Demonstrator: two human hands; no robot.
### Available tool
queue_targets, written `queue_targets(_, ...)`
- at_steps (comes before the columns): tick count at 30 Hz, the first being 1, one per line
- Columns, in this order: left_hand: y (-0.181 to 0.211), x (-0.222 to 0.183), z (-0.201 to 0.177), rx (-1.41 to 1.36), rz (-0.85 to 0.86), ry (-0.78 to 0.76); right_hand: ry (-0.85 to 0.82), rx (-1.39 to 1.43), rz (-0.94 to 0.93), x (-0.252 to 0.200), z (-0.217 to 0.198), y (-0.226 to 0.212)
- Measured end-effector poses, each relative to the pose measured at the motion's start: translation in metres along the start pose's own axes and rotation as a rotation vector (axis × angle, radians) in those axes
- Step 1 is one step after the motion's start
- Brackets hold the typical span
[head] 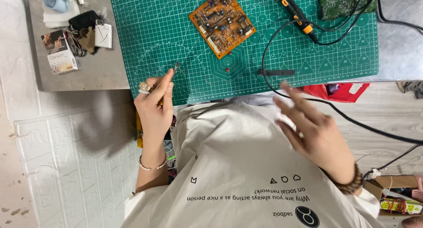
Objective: Inspecting and manipulating components on a circuit board using a small tool
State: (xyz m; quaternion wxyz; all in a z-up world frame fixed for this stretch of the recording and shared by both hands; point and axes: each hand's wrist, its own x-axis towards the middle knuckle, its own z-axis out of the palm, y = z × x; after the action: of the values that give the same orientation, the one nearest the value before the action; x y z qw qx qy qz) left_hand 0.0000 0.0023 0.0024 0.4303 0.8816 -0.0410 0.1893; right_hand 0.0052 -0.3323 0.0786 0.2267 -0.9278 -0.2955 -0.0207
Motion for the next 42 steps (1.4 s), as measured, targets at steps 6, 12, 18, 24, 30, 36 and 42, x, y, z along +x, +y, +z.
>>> queue_targets(6, 0.003, 0.001, -0.003, -0.044, 0.014, 0.007, -0.668, 0.715, -0.073, -0.03, 0.027, 0.064)
queue_targets(12, 0.001, -0.002, -0.004, -0.033, -0.005, 0.007, -0.225, 0.449, 0.533, -0.029, 0.03, 0.1)
queue_targets(18, 0.008, 0.0, 0.002, -0.133, 0.03, -0.081, 0.159, 0.63, 0.448, 0.018, 0.023, 0.073)
queue_targets(24, 0.002, 0.001, 0.022, -0.33, 0.103, -0.137, 0.074, 0.811, 0.412, 0.057, 0.04, 0.079)
queue_targets(30, 0.003, -0.014, 0.072, -0.508, 0.089, -0.261, 0.026, 0.808, 0.358, 0.068, 0.054, 0.08)
queue_targets(36, 0.025, -0.024, 0.115, -0.736, 0.051, -0.394, 0.02, 0.76, 0.378, 0.058, 0.057, 0.08)
queue_targets(42, 0.04, -0.022, 0.117, -0.793, -0.043, -0.388, 0.015, 1.002, 0.445, 0.049, 0.064, 0.073)
